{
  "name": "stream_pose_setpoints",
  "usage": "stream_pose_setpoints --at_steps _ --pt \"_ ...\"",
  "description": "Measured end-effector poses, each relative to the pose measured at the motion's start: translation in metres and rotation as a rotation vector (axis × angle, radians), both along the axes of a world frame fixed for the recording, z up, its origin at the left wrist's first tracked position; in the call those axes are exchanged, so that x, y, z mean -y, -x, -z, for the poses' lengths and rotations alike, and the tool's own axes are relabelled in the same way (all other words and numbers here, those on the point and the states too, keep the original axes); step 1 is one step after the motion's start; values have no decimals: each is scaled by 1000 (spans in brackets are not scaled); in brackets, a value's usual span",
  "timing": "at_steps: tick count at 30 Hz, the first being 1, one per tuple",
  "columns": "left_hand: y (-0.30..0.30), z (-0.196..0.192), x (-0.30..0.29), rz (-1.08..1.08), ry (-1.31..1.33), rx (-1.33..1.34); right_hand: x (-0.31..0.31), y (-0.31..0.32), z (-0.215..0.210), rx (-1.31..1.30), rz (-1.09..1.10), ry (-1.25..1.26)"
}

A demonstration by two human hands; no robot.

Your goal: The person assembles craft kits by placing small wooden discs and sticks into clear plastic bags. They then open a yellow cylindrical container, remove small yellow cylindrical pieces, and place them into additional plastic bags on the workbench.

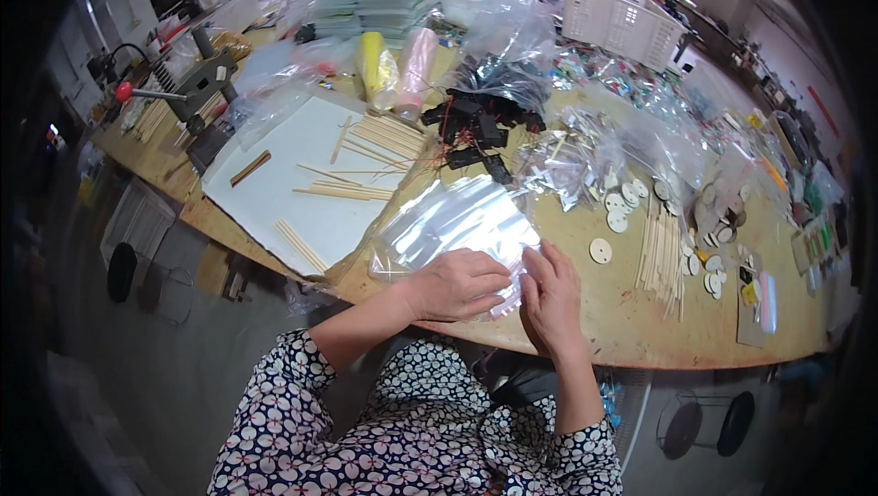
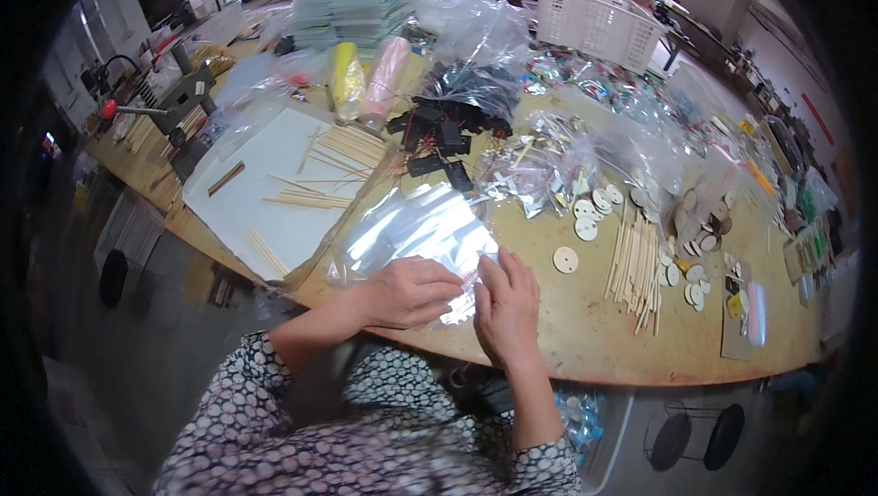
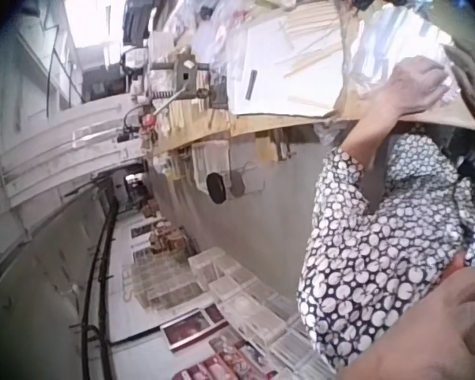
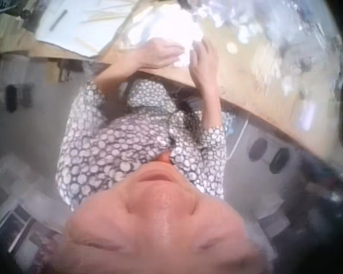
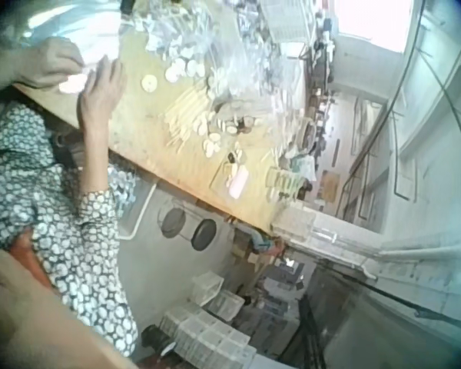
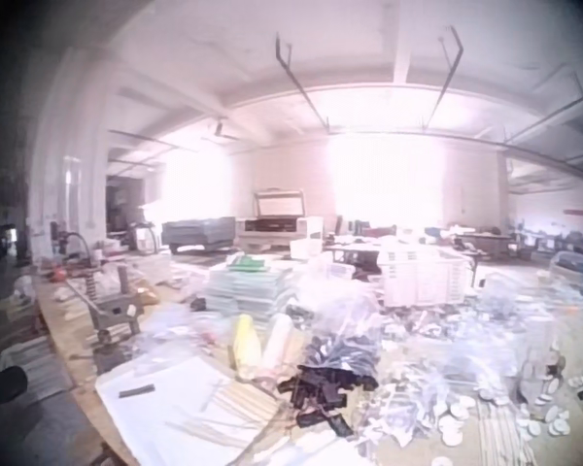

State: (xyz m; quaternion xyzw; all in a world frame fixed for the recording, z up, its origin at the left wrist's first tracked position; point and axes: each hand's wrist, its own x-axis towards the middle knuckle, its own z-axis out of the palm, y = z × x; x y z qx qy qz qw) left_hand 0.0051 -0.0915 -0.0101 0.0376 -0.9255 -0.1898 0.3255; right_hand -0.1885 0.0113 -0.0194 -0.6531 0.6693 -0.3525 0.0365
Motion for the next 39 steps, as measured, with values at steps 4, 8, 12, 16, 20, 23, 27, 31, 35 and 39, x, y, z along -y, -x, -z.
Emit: stream_pose_setpoints --at_steps 4,8,12,16,20,23,27,31,35,39 --pt "-15 -32 -7 -99 -11 -120 1 -1 3 29 0 2" --pt "-33 -74 46 -374 7 -92 -2 2 6 43 51 4" --pt "-49 -56 196 -913 -45 164 2 -2 4 -1 53 21" --pt "-53 -50 296 -1166 -316 251 5 -3 6 -11 43 40" --pt "-48 -10 350 -1138 -481 346 7 -3 3 -38 69 92" --pt "-65 18 379 -1115 -514 229 9 -5 2 -46 88 121" --pt "-60 5 361 -765 -1260 -671 6 -2 2 -55 118 122" --pt "-81 -21 343 -434 -1485 -1033 5 -2 1 -37 100 142" --pt "-82 -55 248 -207 -1449 -899 2 -2 1 37 113 189" --pt "-69 -67 121 -143 -1648 -753 3 3 -2 87 77 370"
